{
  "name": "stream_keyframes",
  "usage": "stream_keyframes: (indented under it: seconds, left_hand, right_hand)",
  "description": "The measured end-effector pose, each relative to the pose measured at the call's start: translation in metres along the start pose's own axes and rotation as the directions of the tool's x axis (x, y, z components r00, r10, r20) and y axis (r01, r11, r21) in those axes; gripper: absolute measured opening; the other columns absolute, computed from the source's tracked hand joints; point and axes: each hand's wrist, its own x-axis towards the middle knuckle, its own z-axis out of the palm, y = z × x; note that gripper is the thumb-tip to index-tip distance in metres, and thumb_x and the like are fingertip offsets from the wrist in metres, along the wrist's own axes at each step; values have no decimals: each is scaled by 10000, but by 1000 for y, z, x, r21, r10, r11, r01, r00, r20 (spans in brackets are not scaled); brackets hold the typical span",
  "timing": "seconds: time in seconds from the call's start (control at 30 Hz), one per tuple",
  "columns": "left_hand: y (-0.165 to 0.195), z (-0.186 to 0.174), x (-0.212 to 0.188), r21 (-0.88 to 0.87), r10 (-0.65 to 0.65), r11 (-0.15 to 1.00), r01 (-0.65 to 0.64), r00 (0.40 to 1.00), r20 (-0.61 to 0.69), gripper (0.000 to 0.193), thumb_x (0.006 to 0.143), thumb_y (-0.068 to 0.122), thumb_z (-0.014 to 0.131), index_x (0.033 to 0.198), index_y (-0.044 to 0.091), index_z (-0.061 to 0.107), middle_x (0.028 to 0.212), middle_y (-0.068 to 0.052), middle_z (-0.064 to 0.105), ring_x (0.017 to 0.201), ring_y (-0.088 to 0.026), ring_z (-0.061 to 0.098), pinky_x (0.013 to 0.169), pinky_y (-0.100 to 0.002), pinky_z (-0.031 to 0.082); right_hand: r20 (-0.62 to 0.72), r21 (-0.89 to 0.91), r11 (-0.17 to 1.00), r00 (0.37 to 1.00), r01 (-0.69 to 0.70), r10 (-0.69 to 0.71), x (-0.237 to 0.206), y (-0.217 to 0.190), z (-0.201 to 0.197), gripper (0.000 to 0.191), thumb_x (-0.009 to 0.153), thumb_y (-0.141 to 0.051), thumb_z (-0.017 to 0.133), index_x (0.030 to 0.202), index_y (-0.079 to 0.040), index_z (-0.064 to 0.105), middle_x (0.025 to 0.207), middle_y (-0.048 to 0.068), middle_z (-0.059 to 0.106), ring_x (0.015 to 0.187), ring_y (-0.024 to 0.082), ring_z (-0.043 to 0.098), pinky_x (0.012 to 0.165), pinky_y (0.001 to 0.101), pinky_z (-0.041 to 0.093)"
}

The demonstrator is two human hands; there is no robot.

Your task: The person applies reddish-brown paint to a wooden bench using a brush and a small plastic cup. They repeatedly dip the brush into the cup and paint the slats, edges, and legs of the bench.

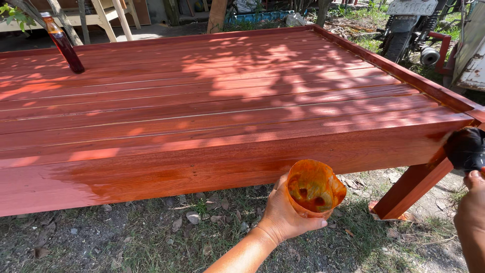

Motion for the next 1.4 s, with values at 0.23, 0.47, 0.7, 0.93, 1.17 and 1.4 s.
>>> stream_keyframes:
  seconds: [0.23, 0.47, 0.7, 0.93, 1.17, 1.4]
  left_hand:
    - [-2, -5, -3, 49, -9, 999, 9, 1000, -6, 1128, 507, 422, 935, 1462, 59, 455, 1378, -91, 600, 1312, -228, 606, 1160, -344, 459]
    - [-5, 1, 0, 97, -2, 995, 0, 1000, 21, 1139, 501, 440, 920, 1479, 87, 455, 1394, -85, 573, 1332, -241, 570, 1172, -366, 437]
    - [-4, 5, 8, 99, -32, 995, 26, 998, 59, 1172, 520, 438, 912, 1525, 114, 403, 1408, -80, 561, 1346, -237, 564, 1187, -365, 423]
    - [-13, 9, 5, 45, 22, 999, -23, 1000, 13, 1157, 526, 402, 913, 1518, 90, 407, 1410, -100, 570, 1348, -253, 576, 1183, -371, 448]
    - [-21, 0, 1, 62, 17, 998, -18, 1000, 4, 1122, 527, 416, 910, 1496, 96, 443, 1402, -94, 593, 1342, -249, 594, 1178, -376, 464]
    - [-23, -2, -4, 88, 27, 996, -27, 1000, 0, 1146, 513, 421, 920, 1505, 100, 443, 1427, -89, 573, 1356, -241, 573, 1181, -379, 444]
  right_hand:
    - [116, 90, 989, 985, 116, -126, -57, -57, 44, 98, 1079, 41, 705, 1077, -6, 618, 1158, 186, 688, 1053, 192, 692, 944, 259, 577]
    - [209, -6, 999, 977, -34, 34, -34, -66, -4, 54, 1085, -33, 625, 1138, -34, 630, 1106, 161, 702, 983, 199, 715, 859, 296, 575]
    - [65, -322, 945, 997, 62, -43, 35, 14, -19, 64, 1163, -68, 588, 1193, -15, 608, 1063, 166, 689, 897, 206, 691, 783, 293, 561]
    - [142, -590, 776, 975, 223, -172, 13, 37, -9, 113, 1242, -103, 551, 1248, 5, 586, 1021, 171, 677, 810, 213, 667, 706, 291, 546]
    - [109, -450, 891, 994, 53, -4, -46, 37, -6, 122, 1168, -108, 648, 1162, -6, 582, 960, 136, 651, 813, 170, 644, 696, 274, 506]
    - [61, -404, 893, 980, 197, -188, -23, 47, -7, 90, 1171, -48, 635, 1117, 9, 590, 1001, 128, 645, 848, 144, 632, 743, 279, 515]
